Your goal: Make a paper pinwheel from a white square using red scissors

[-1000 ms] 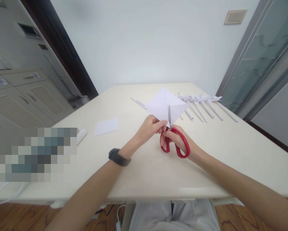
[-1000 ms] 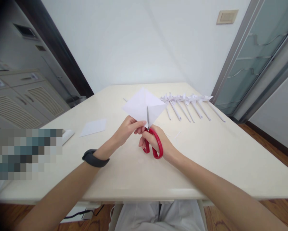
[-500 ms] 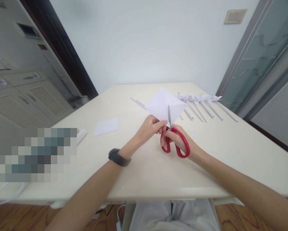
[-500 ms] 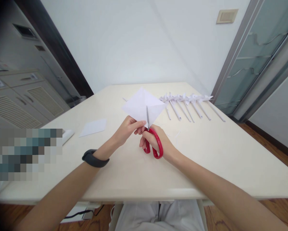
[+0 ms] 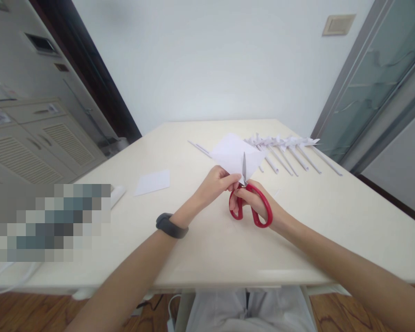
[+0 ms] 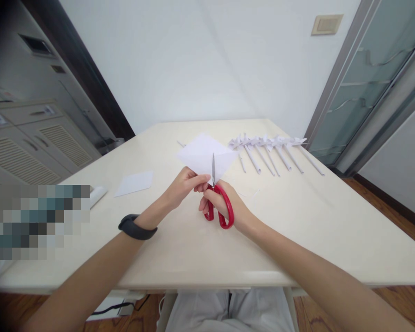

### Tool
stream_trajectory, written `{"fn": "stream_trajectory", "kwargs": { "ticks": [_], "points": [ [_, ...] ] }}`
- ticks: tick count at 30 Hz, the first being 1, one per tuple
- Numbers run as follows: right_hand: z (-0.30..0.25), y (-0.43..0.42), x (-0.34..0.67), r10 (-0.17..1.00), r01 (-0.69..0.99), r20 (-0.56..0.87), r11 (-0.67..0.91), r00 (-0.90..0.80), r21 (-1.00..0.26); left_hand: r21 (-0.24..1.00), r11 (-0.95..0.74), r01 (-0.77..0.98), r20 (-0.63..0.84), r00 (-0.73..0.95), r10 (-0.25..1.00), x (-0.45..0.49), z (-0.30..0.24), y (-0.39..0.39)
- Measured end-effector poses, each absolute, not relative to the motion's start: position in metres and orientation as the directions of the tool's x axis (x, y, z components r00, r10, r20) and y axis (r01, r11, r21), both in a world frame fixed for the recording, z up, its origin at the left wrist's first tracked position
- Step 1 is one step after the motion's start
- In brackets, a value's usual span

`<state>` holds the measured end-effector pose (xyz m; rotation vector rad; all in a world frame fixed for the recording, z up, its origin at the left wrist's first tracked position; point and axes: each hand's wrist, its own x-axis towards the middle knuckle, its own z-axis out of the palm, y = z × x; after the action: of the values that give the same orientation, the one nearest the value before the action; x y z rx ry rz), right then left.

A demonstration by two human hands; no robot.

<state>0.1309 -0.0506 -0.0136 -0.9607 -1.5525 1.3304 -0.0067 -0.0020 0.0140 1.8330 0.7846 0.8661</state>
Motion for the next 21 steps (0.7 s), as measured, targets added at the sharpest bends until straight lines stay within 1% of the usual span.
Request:
{"fn": "stream_trajectory", "kwargs": {
  "ticks": [7, 13, 21],
  "points": [
    [-0.0112, -0.0511, 0.13, 0.94, 0.021, 0.131, 0.144, -0.314, -0.989, 0.929, -0.348, 0.128, 0.226, 0.548, 0.806, -0.0062, 0.0149, -0.0026],
    [-0.0109, -0.0514, 0.1302, 0.936, 0.024, 0.14, 0.156, -0.324, -0.987, 0.923, -0.356, 0.148, 0.233, 0.521, 0.821, -0.0066, 0.0139, -0.0024],
    [-0.0082, -0.0556, 0.1324, 0.936, 0.06, 0.178, 0.206, -0.302, -0.977, 0.94, -0.342, 0.005, 0.305, 0.437, 0.846, -0.0045, 0.0089, -0.0025]
  ]
}}
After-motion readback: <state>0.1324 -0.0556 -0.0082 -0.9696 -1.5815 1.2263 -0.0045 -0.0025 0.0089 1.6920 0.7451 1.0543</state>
